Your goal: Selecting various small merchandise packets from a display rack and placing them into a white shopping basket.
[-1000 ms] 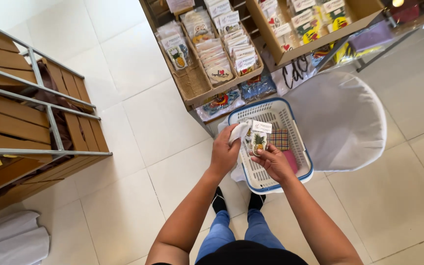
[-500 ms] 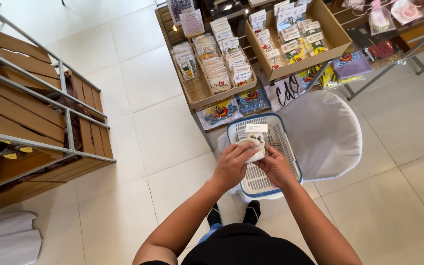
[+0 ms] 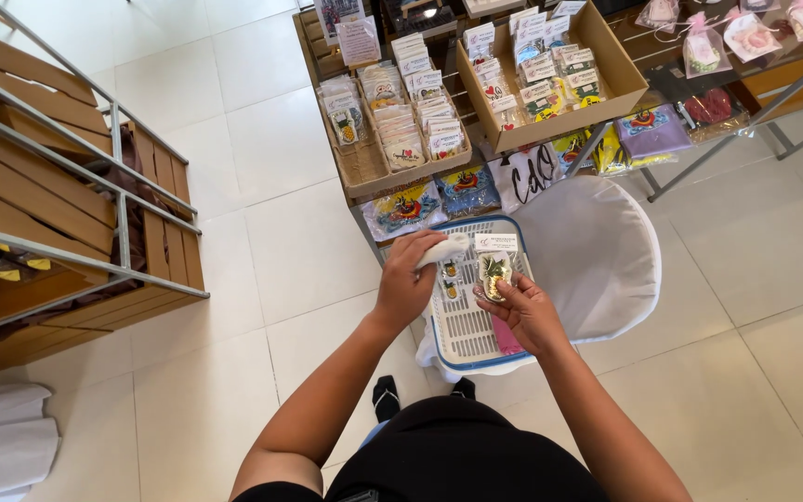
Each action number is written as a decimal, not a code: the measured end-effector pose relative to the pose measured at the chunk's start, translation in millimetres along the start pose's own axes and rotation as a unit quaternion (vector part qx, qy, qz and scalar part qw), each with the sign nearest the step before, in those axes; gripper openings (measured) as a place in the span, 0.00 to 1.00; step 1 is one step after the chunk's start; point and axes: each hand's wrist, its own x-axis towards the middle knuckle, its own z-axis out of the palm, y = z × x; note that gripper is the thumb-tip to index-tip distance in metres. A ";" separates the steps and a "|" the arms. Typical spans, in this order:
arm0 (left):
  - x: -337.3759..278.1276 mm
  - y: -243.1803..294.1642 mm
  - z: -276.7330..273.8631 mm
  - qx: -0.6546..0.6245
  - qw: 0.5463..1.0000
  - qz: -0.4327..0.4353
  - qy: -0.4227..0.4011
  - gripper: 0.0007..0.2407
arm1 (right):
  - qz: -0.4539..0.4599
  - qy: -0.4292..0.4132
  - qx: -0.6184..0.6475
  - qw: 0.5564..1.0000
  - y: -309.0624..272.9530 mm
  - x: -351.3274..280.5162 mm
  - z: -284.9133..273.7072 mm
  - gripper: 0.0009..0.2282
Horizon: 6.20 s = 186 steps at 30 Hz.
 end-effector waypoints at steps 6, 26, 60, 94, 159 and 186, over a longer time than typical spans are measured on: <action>0.2 9.2 23.2 -0.017 1.000 0.024 0.008 0.17 | 0.001 -0.025 -0.011 1.000 -13.5 -1.3 4.7 0.05; 23.3 -29.0 -28.0 0.095 0.985 0.139 -0.024 0.13 | 0.008 -0.005 -0.046 0.999 23.5 41.8 53.3 0.02; 58.2 -242.2 -77.7 -0.575 0.652 -0.480 -0.118 0.17 | -0.110 0.112 -0.122 0.980 48.6 114.7 193.9 0.08; 120.3 -239.0 -99.2 -0.409 0.797 -0.394 0.208 0.21 | -0.090 -0.039 -0.164 0.982 14.2 233.9 183.3 0.09; 212.5 -334.0 -159.6 -0.399 0.825 -0.400 -0.009 0.15 | -0.040 0.049 -0.463 0.884 54.7 346.3 285.7 0.18; 3.1 -173.3 72.3 -0.273 0.860 -0.431 -0.001 0.23 | 0.138 0.087 -0.093 0.982 58.1 159.6 -67.9 0.11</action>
